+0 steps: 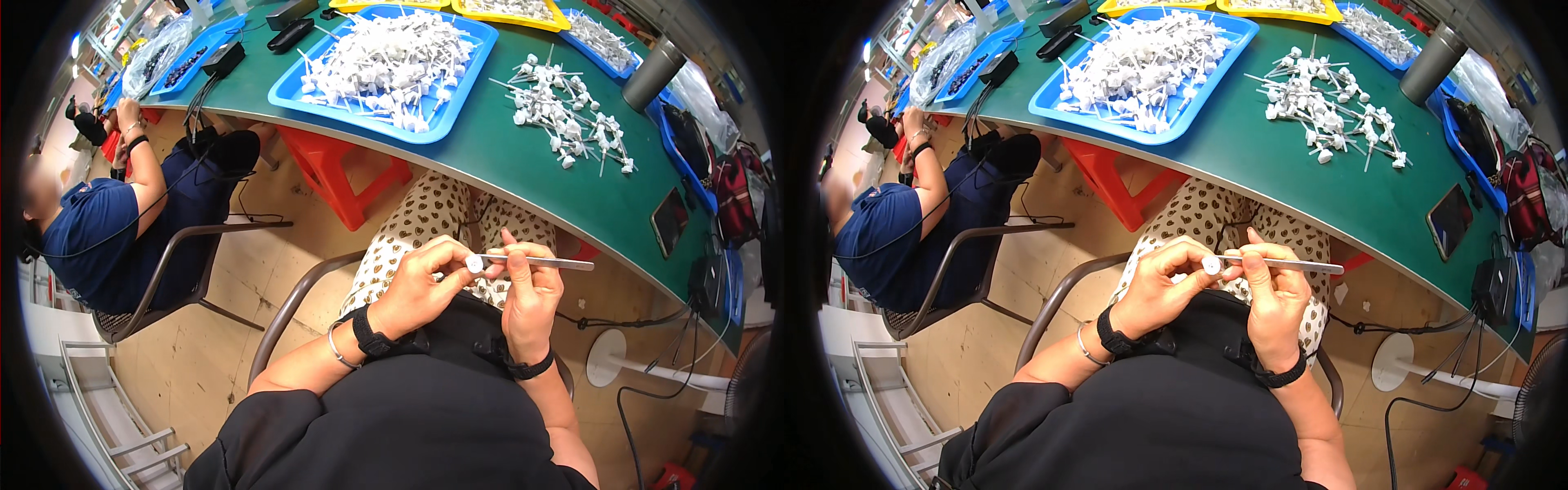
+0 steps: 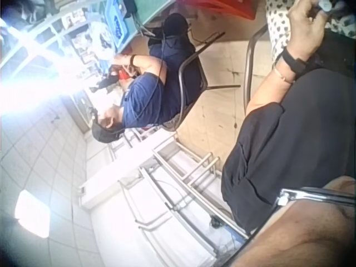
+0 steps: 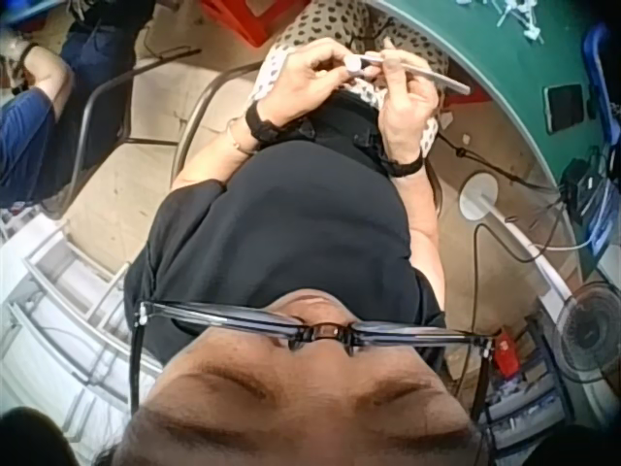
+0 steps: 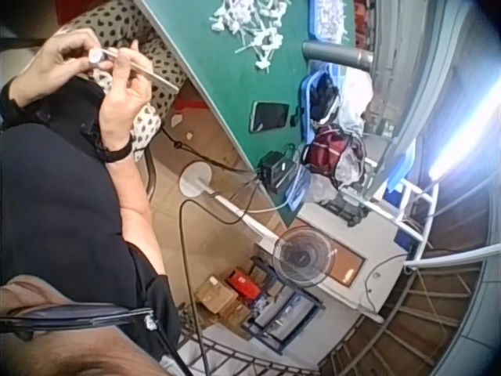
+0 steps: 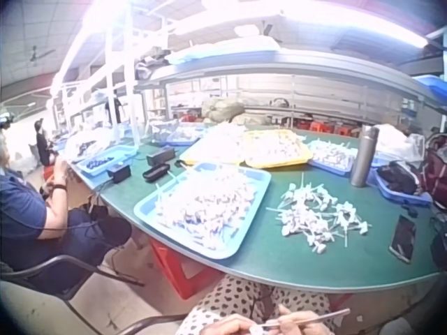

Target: The person uses tweezers to pick up small white plastic components from a table and places them into a blue tray. The person repeats this process, handling the items one at a time while seated at a workstation.

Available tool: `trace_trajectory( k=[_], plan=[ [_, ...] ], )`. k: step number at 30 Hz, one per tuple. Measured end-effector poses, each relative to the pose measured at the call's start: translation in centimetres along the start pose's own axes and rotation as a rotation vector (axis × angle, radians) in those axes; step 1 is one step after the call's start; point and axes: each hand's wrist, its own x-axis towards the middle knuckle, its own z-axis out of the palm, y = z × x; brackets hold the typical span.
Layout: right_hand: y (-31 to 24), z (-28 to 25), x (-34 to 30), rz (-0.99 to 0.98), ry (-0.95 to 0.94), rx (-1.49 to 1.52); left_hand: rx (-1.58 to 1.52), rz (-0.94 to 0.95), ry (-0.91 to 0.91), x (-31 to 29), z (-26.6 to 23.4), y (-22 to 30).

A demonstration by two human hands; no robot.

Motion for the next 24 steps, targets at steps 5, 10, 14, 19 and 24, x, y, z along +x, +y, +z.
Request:
trace_trajectory(
  k=[5,10,14,19,24],
  plan=[
    [-0.45,-0.01,-0.03,-0.054,0.003,-0.064,0.002,0.031,0.042,0.15,-0.06,0.13],
    [-0.57,-0.19,-0.25,-0.126,-0.032,-0.197,0.035,0.068,0.081,0.22,-0.08,0.44],
    [-0.67,-0.04,-0.34,-0.166,-0.029,-0.251,0.110,0.111,0.101,0.32,-0.09,0.59],
    [-0.56,0.10,-0.27,-0.159,-0.022,-0.248,0.148,0.142,0.102,0.30,-0.08,0.62],
    [-0.62,0.28,-0.27,-0.132,0.003,-0.249,0.129,0.136,0.096,0.31,-0.06,0.65]
  ],
)
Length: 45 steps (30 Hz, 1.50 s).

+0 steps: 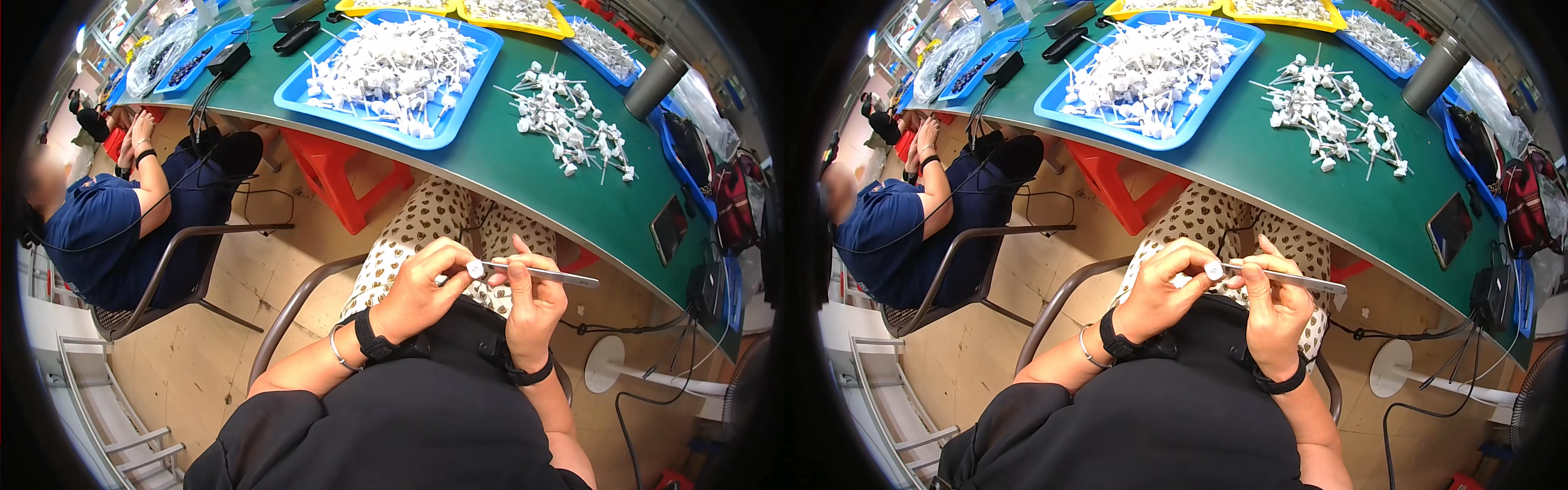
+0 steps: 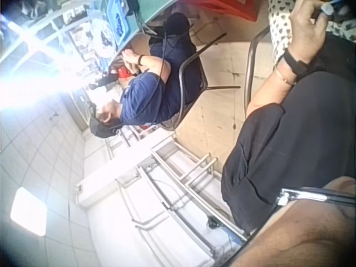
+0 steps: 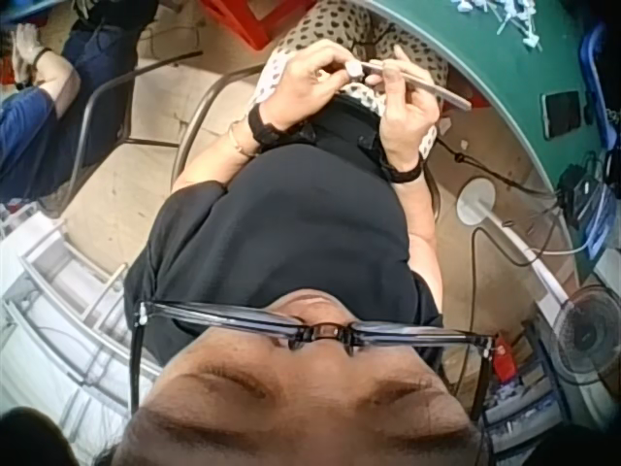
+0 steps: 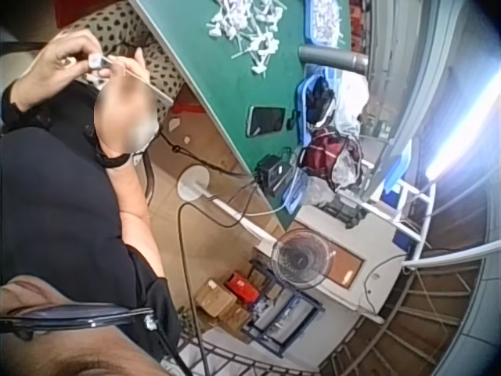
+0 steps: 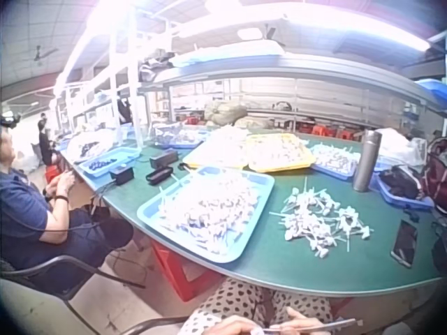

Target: The person uses tweezers to pick up small white plastic components from a table and places them into a blue tray. The person repeats this process, handling the items one at a time while seated at a workstation.

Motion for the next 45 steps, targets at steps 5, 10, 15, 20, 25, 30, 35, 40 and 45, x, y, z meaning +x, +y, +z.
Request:
trace_trajectory(
  k=[5,10,15,20,25,30,35,40,45],
  plan=[
    [0.04,0.03,-0.01,0.006,0.007,0.001,-0.002,-0.011,0.004,-0.03,0.00,-0.02],
    [-0.19,0.07,0.04,0.014,0.008,-0.004,-0.004,-0.007,0.000,0.00,0.01,-0.05],
    [-0.13,0.06,0.02,0.013,0.007,0.003,-0.011,-0.013,-0.004,-0.02,0.00,-0.06],
    [-0.10,0.08,-0.02,0.014,0.013,0.006,-0.015,-0.027,-0.008,-0.08,0.04,-0.19],
    [-0.12,0.13,0.01,0.016,0.014,0.003,-0.007,-0.018,-0.008,-0.08,0.04,-0.24],
    [-0.11,0.10,0.03,0.019,0.010,-0.013,-0.040,-0.059,-0.007,-0.16,0.15,-0.26],
    [0.15,-0.03,-0.09,-0.004,-0.003,-0.030,-0.018,-0.048,-0.006,-0.16,0.11,-0.29],
    [0.03,-0.11,-0.05,-0.046,-0.020,-0.078,-0.023,-0.051,0.002,-0.13,0.13,-0.19],
    [0.18,-0.17,-0.06,-0.079,-0.021,-0.092,-0.017,-0.050,-0.003,-0.15,0.09,-0.22]
  ],
)
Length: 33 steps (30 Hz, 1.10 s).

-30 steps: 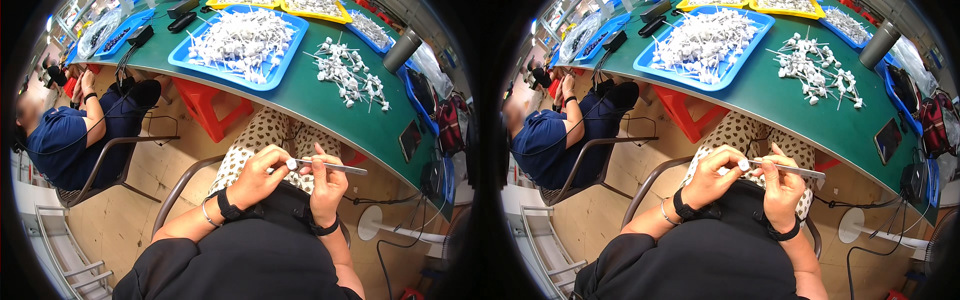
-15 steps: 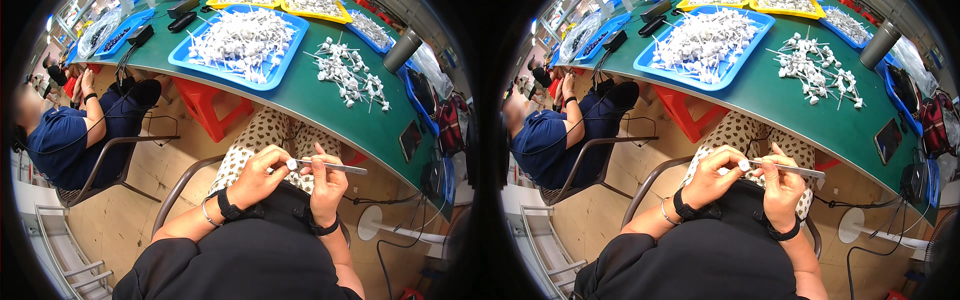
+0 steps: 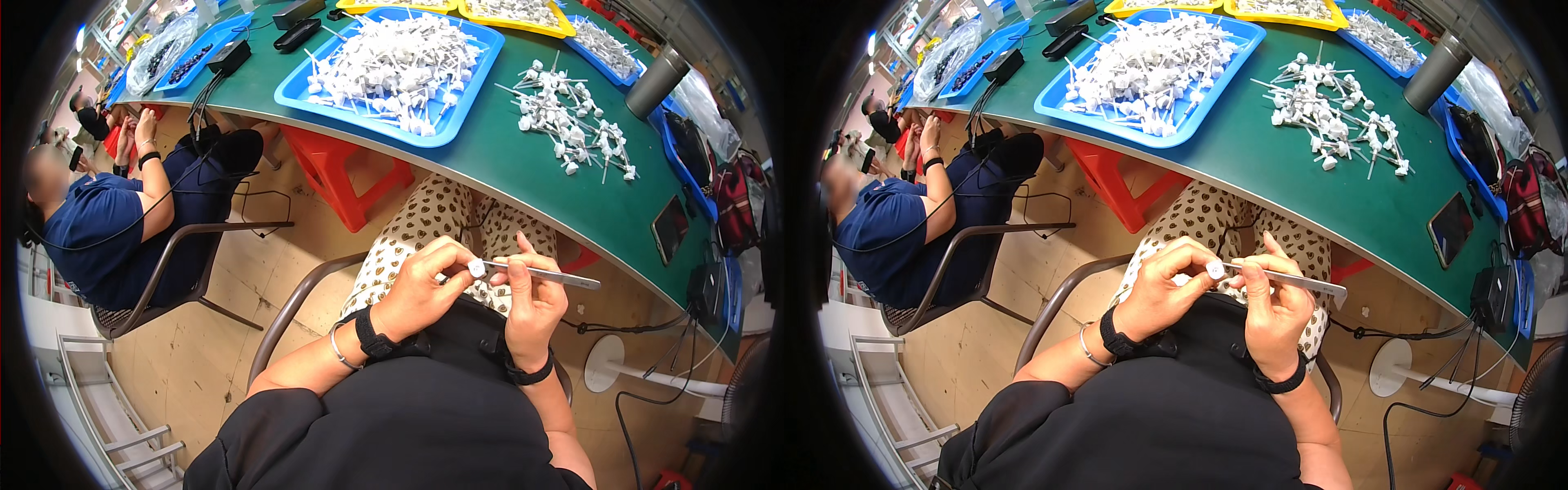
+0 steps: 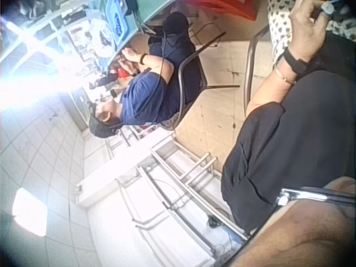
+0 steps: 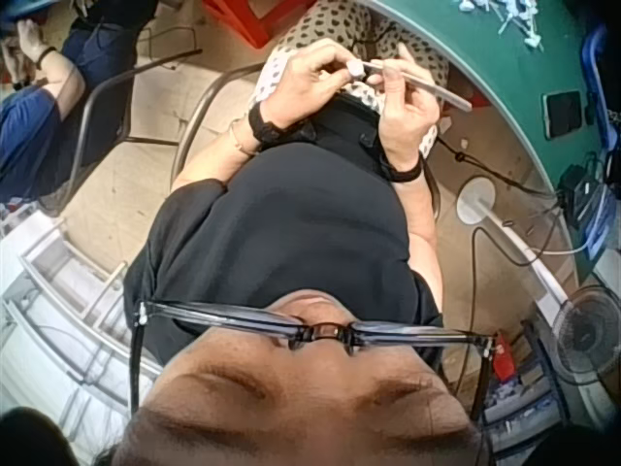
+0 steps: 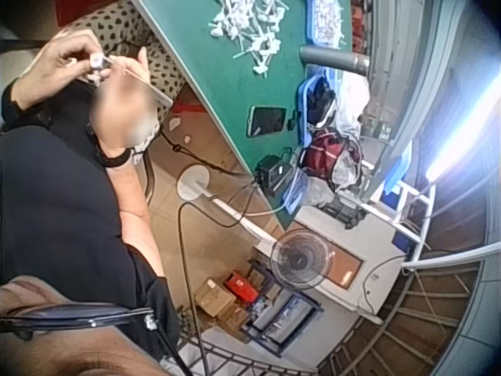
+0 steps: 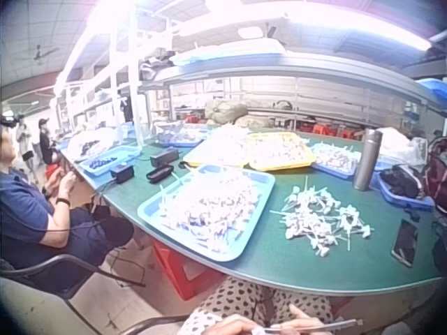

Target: The person uses tweezers to pick up small white plastic components from a table and places them into a blue tray. The person repeats this process, handling the items one at a time while seated at a workstation.

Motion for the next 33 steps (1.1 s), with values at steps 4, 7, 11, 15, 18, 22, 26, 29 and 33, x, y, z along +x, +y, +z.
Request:
trace_trajectory(
  k=[4,7,11,15,18,22,26,29,33],
  plan=[
    [0.04,0.11,-0.03,0.001,0.015,0.022,-0.009,0.008,0.002,0.03,0.03,0.03],
    [0.04,0.12,-0.04,0.004,0.017,0.023,-0.010,0.003,0.001,0.02,0.02,0.05],
    [0.03,0.13,0.00,0.005,0.012,0.021,-0.016,-0.005,-0.004,0.01,0.04,-0.01],
    [-0.04,0.13,0.08,-0.007,0.007,-0.004,-0.026,-0.018,-0.012,-0.09,0.07,-0.15],
    [-0.02,0.11,0.08,-0.012,0.008,-0.004,-0.013,-0.013,-0.020,-0.08,0.00,-0.10],
    [-0.08,0.10,0.12,-0.017,0.008,-0.009,-0.009,-0.011,-0.018,-0.12,0.02,-0.24],
    [-0.05,0.17,0.08,-0.034,0.019,-0.034,0.009,-0.003,-0.013,-0.12,0.04,-0.18],
    [-0.38,0.11,0.08,-0.049,0.003,-0.108,0.019,0.009,-0.013,-0.13,-0.02,-0.17],
    [-0.66,0.11,0.25,-0.102,-0.029,-0.200,0.024,0.036,-0.015,-0.14,0.05,-0.41]
  ],
)
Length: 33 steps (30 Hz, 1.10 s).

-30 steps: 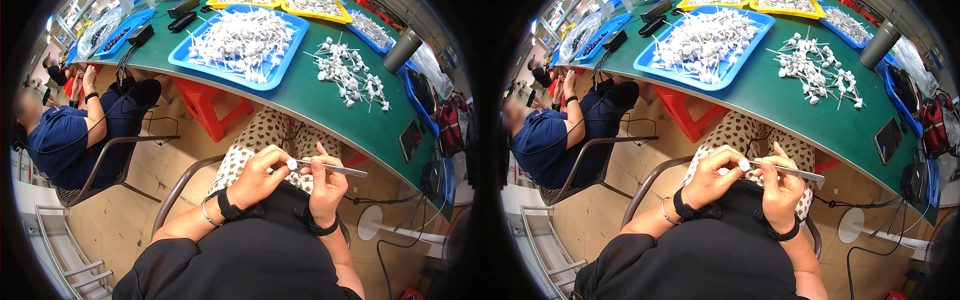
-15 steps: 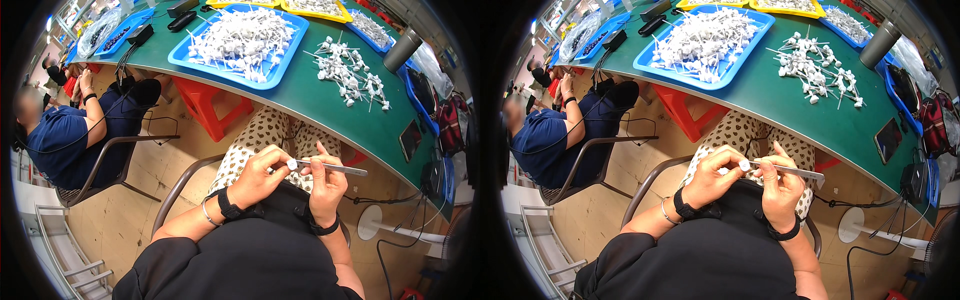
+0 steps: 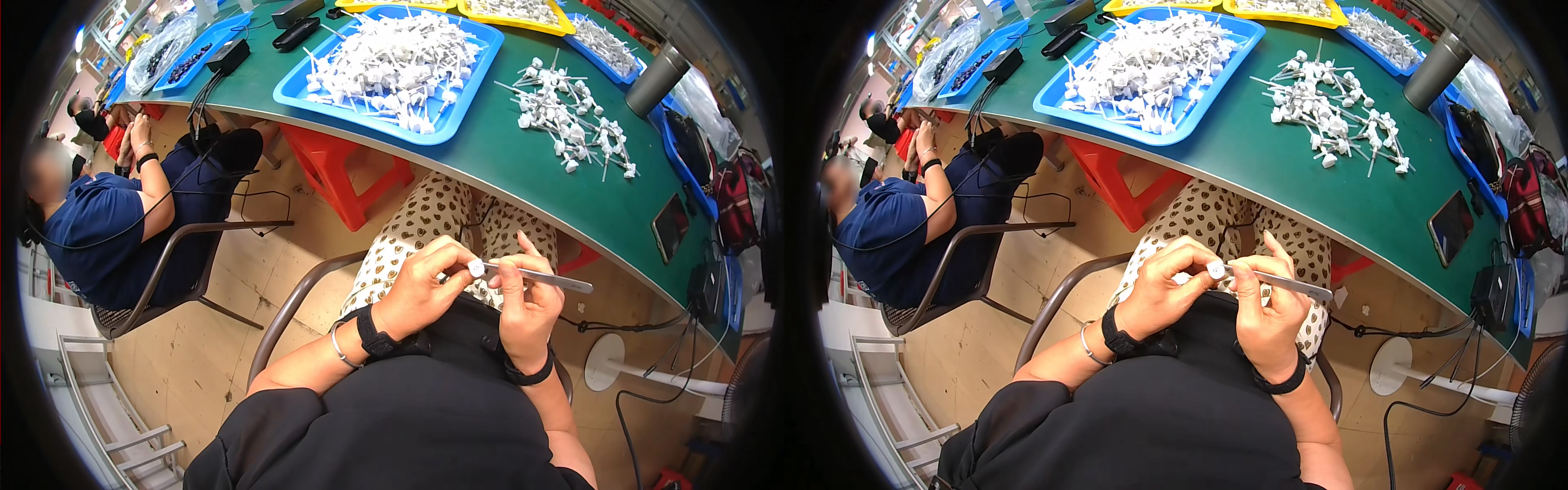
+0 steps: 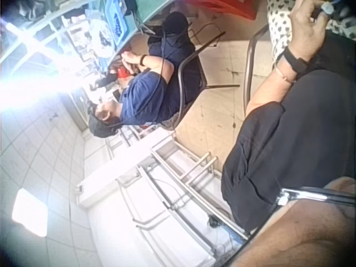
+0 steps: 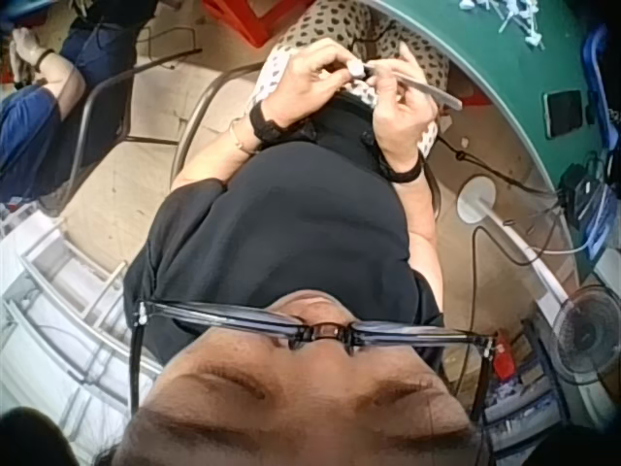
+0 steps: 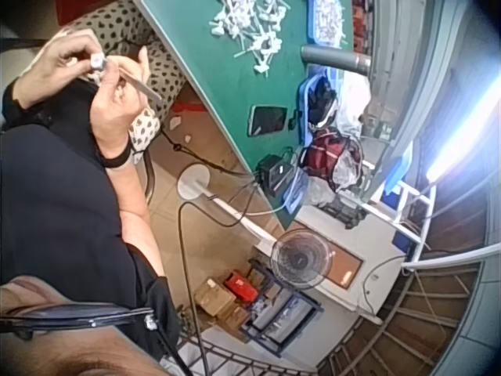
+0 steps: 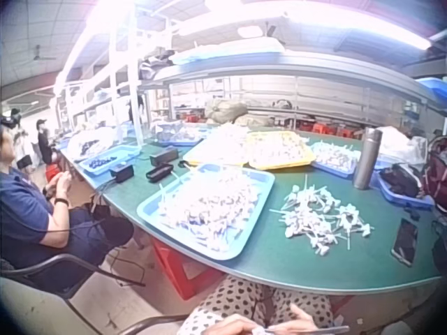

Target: The person uses tweezers to pick up small white plastic components from a table and places them into a blue tray. The person repeats this process, handling the items one at a time while seated at a workstation.

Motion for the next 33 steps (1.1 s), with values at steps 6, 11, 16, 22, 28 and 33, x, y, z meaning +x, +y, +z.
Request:
trace_trajectory(
  k=[6,11,16,22,28,33],
  plan=[
    [-0.3,-0.4,0.2,-0.073,-0.036,-0.073,-0.040,-0.025,-0.020,-0.1,0.0,-0.3],
    [-1.2,-0.7,0.4,-0.090,0.041,-0.023,-0.126,-0.067,-0.037,0.1,-0.2,-0.1],
    [-0.8,-0.3,0.4,-0.115,-0.008,0.018,-0.156,-0.072,-0.038,0.0,-0.1,-0.4],
    [-0.6,-0.4,0.2,-0.088,-0.030,-0.017,-0.128,-0.067,-0.059,0.0,-0.2,-0.5],
    [-0.4,-0.4,0.2,-0.092,-0.030,-0.017,-0.150,-0.070,-0.056,0.0,-0.2,-0.3],
    [-0.3,-0.4,0.2,-0.088,-0.026,-0.008,-0.142,-0.067,-0.051,0.1,-0.2,-0.3]
  ],
)
